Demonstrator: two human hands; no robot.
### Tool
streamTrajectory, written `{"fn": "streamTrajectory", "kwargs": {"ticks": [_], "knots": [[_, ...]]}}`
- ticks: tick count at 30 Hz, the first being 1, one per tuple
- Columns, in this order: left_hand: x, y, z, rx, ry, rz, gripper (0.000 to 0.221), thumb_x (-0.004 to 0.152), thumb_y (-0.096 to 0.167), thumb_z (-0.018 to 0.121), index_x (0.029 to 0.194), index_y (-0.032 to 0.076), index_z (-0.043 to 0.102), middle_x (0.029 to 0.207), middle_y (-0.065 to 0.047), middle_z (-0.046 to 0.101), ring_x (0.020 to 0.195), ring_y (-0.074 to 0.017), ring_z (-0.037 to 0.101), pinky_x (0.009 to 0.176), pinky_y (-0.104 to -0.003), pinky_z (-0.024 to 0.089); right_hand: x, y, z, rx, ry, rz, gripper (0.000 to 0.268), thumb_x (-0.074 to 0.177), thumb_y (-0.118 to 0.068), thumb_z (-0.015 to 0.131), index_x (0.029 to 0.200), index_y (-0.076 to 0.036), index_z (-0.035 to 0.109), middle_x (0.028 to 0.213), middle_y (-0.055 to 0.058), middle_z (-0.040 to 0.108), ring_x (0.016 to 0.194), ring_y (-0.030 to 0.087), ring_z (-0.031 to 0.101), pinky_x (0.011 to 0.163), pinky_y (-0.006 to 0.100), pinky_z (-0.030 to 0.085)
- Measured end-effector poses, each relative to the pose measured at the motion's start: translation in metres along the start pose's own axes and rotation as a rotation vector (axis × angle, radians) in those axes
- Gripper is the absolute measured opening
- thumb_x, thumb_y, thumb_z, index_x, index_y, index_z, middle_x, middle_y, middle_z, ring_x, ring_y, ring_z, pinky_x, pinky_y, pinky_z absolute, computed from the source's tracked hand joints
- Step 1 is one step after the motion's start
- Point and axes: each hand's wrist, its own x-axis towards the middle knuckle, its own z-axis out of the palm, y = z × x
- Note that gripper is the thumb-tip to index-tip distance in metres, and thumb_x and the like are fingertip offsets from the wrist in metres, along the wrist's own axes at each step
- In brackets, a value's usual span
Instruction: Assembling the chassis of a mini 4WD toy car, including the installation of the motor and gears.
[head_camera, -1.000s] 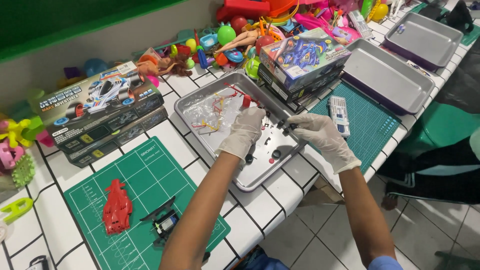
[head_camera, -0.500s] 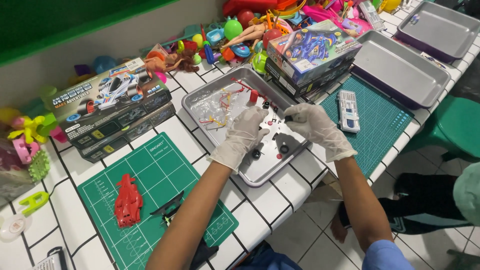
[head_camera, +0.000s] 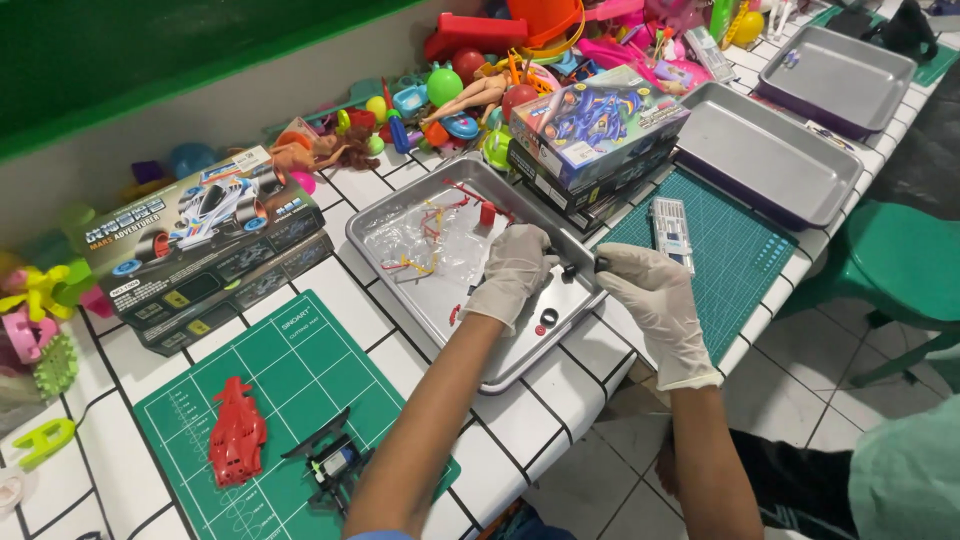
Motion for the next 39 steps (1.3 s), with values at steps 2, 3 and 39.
{"fn": "streamTrajectory", "kwargs": {"ticks": [2,3,39], "knots": [[-0.022,0.004,-0.027,-0.107,0.031,-0.028,0.023,0.077,0.035,0.083,0.098,0.026,0.081,0.091,-0.001,0.078,0.106,-0.0275,0.074,0.092,-0.042,0.062,0.003,0.012,0.004,0.035,0.055,-0.116,0.038,0.079,0.000,0.085,0.114,-0.002,0.074,0.101,0.017,0.076,0.093,0.017,0.074,0.078,0.028,0.062],[-0.035,0.002,-0.035,-0.105,0.032,-0.033,0.023,0.077,0.035,0.083,0.098,0.026,0.081,0.091,-0.001,0.078,0.106,-0.0275,0.074,0.092,-0.042,0.062,0.003,0.015,0.009,0.038,0.051,-0.114,0.038,0.079,0.000,0.085,0.114,-0.002,0.074,0.101,0.017,0.076,0.093,0.017,0.074,0.078,0.028,0.062],[-0.460,-0.037,-0.184,-0.945,0.360,-0.381,0.038,0.074,0.013,0.086,0.112,0.014,0.085,0.113,-0.004,0.088,0.101,-0.0101,0.084,0.091,-0.020,0.065,-0.211,-0.022,0.171,-0.308,-0.240,-1.226,0.024,0.082,-0.019,0.090,0.101,-0.014,0.077,0.095,-0.001,0.074,0.080,0.011,0.077,0.086,0.019,0.060]]}}
